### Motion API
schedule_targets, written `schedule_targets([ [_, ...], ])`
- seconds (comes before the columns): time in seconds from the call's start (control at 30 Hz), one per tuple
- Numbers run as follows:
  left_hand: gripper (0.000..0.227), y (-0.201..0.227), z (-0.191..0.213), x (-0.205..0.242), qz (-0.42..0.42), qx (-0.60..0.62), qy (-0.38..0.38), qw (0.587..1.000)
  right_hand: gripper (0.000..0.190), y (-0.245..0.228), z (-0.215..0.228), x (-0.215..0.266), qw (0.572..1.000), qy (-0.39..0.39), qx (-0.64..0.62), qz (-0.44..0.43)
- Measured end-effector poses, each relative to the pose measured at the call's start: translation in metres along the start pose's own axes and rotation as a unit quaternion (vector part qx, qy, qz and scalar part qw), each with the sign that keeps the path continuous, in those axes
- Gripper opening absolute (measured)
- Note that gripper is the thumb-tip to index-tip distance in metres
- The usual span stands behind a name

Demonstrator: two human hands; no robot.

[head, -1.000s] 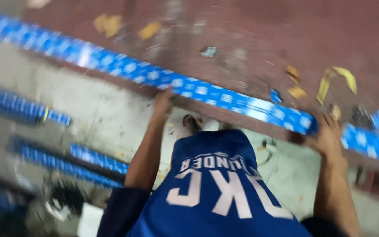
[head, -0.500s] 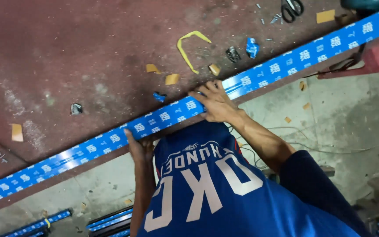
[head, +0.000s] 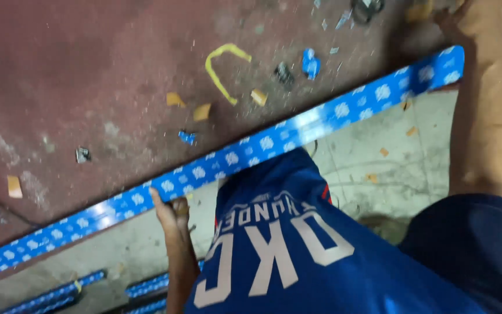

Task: Applying small pieces of protective tape to blue metal profiles and cutting them with scissors.

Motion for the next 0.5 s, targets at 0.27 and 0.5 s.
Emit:
schedule_targets([
  [0.27,0.055,-0.031,-0.030,-0.010,0.032,0.064,0.080,0.994,0.094,0.114,-0.046,-0.137,0.926,0.031,0.354,0.127],
  [0.5,0.055,-0.003,-0.070,0.042,0.013,-0.051,0.181,0.982,0.088,0.127,-0.033,-0.142,0.964,-0.107,0.235,0.058],
])
Point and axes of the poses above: each hand's wrist, its own x-axis away from the middle knuckle, its own z-axis out of the back of the hand, y = z × x, the point moved 8 cm from there along -x, towards the middle knuckle, and after that the axes turned 10 degrees about -z, right-handed, at the moved point
